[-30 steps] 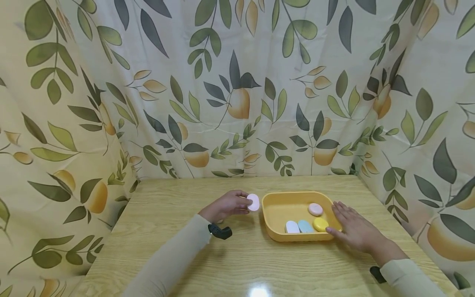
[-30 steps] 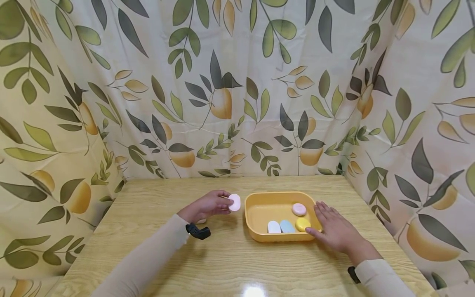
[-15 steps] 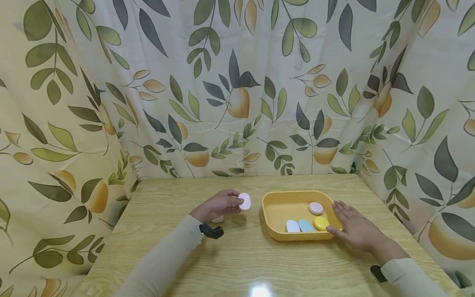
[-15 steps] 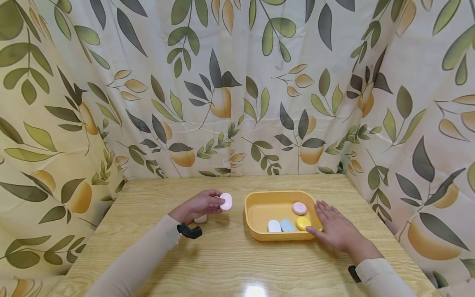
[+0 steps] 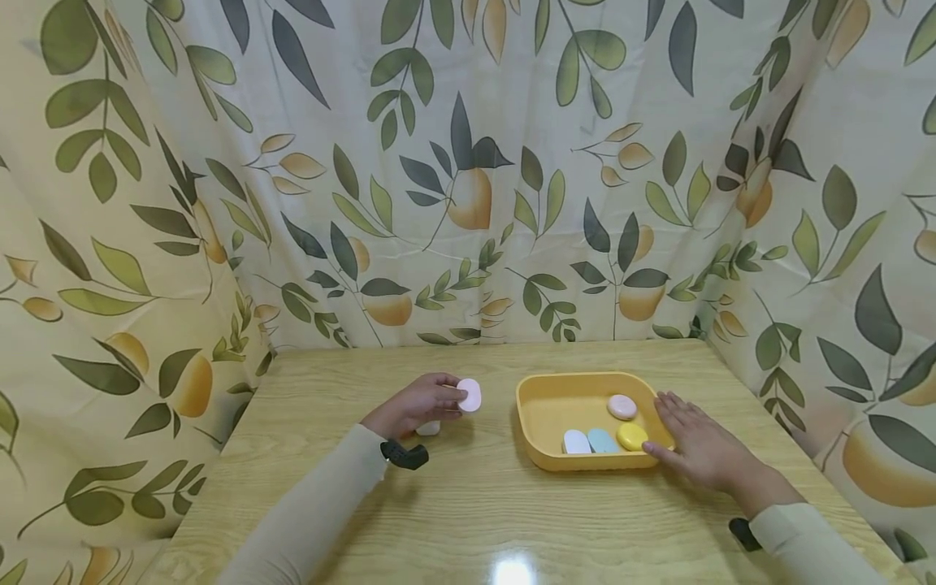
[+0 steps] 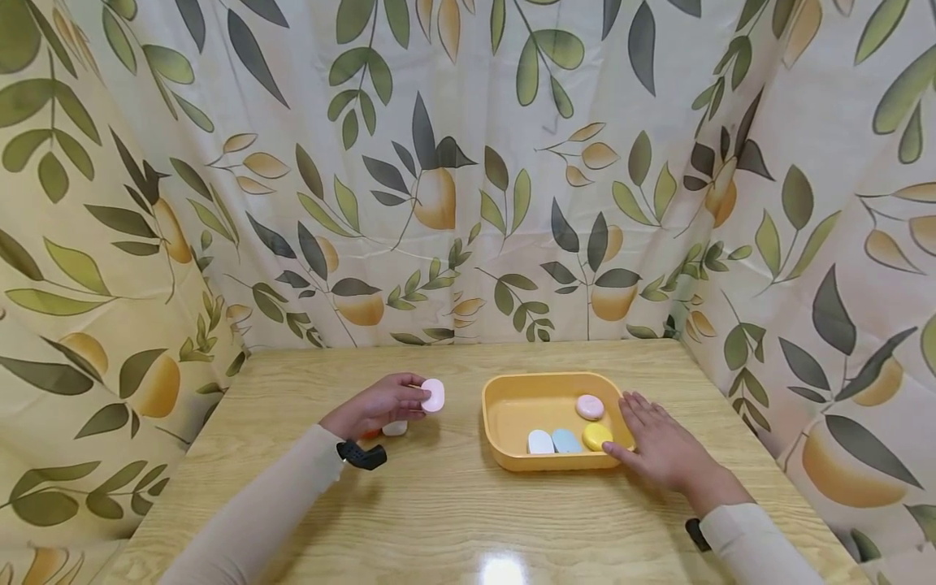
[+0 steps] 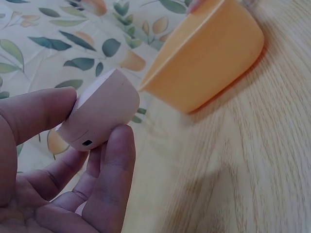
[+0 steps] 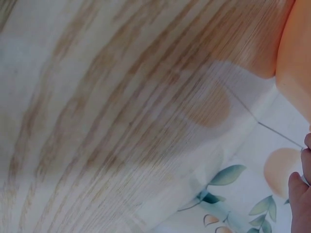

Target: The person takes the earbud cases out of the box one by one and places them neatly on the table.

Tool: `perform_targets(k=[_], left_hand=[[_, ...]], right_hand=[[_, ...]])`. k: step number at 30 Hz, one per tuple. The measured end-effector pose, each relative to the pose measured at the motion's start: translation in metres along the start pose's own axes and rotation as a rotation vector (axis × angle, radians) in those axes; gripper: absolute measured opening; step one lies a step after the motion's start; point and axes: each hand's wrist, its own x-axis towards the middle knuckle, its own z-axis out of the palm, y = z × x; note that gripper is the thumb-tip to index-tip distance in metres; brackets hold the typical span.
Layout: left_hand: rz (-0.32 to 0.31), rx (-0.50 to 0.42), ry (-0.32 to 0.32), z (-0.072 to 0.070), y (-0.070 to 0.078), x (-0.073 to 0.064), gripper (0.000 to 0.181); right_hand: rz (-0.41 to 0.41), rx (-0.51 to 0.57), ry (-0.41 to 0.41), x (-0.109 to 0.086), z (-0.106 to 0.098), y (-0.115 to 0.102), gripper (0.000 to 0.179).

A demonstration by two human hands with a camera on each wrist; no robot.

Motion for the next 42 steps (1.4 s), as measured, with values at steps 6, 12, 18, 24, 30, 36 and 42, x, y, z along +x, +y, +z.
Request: perform_targets(k=[6,12,18,24,30,36,42], left_hand=[[0.005,-0.003,-0.008,-0.002,0.001,-0.002,0.031],[-0.016,0.004,0.027,-0.004,0.003,-0.005,0.032],[-0.019,0.031,0.054,-0.009,0.000,-0.006,0.034],[-0.018,0.036,0.082,-0.019,-0.003,-0.009,0.038],[0.005,0.009,0.091,-0.034,-0.008,-0.017,0.036],[-0.001,0.002,0.121,-0.049,-0.010,-0.026,0.039],[0.003,-0.001,0.136,-0.063,-0.013,-0.035,0.033]], right_hand=[[-0.001,0.006,0.000,0.000,0.000,0.002,0.085],[-0.005,0.013,0.004,0.000,0.002,0.002,0.085],[-0.008,0.020,0.008,-0.001,0.003,0.000,0.084],[-0.003,0.024,0.008,-0.001,0.003,0.000,0.085],[-0.014,0.018,0.022,-0.001,0.003,0.000,0.084],[-0.020,0.017,0.027,0.001,0.003,0.000,0.083],[-0.016,0.010,0.030,0.000,0.004,0.000,0.083]])
